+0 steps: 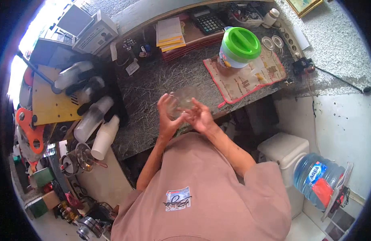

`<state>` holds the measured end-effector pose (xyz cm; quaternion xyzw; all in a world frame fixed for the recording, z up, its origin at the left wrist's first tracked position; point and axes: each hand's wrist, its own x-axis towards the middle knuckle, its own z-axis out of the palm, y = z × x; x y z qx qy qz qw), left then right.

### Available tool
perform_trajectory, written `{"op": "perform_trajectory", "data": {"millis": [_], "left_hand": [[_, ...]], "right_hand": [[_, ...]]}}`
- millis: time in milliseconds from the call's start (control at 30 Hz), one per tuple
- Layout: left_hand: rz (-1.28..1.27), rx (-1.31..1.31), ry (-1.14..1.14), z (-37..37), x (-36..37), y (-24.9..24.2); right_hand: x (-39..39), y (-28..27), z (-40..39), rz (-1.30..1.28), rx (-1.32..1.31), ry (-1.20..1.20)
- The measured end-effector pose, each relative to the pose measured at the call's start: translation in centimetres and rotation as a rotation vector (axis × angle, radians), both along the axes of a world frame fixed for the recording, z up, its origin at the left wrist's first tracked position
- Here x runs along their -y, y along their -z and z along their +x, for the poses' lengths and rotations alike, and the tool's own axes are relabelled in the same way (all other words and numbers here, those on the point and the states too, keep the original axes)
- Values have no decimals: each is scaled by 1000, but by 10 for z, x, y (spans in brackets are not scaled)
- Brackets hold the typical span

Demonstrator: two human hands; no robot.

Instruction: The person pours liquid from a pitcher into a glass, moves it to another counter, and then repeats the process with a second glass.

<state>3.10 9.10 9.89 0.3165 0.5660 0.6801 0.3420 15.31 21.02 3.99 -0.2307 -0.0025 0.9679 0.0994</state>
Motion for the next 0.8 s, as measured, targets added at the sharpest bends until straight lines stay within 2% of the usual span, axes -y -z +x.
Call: {"op": "perform_trajectory", "data": {"millis": [33, 67, 100, 133, 200, 233, 267, 333, 367, 433, 500, 567, 633, 667, 733, 767, 800], "left_hand": [[-33, -38, -145, -7, 1, -4], [-63, -71, -285, -13, 0, -8], [-121, -203, -338, -19, 1, -11], [-119, -205, -348, -28, 2, -9], [-235, -413, -412, -43, 4, -6], [-235, -415, -416, -46, 5, -8], [-298, -433, -416, -49, 6, -11], [-359, -451, -420, -57, 5, -15], [-388, -489, -398, -60, 4, -14], [-413, -518, -375, -66, 3, -12], [-471, -436, -285, -73, 3, -9], [-479, -434, -248, -77, 2, -14], [-486, -438, -210, -80, 1, -12], [-479, -446, -210, -82, 2, -4], [-470, -457, -210, -81, 1, 4], [-456, -437, -213, -80, 1, 6], [-441, -418, -217, -78, 1, 8]], "right_hand": [[6, 6, -16, 0, -8, -12], [11, 12, -30, -144, -39, -65], [14, 13, -41, -287, -68, -120], [16, -3, -49, -284, -70, -129], [16, -52, -60, 256, 361, -515], [17, -47, -60, 389, 425, -568], [15, -49, -57, 391, 423, -570], [2, -52, -46, 1188, 566, -558], [-6, -37, -35, 1529, 663, -310], [-29, -65, -14, 1764, 869, 210], [-59, -89, 10, 1795, 994, 659], [-104, -88, 35, 2001, 1297, 1080], [-139, -105, 45, 2112, 1430, 1278], [-156, -106, 54, 2113, 1436, 1281], [-181, -110, 65, 1717, 1099, 613], [-183, -112, 64, 1715, 1100, 617], [-184, -121, 61, 1565, 938, 571]]}}
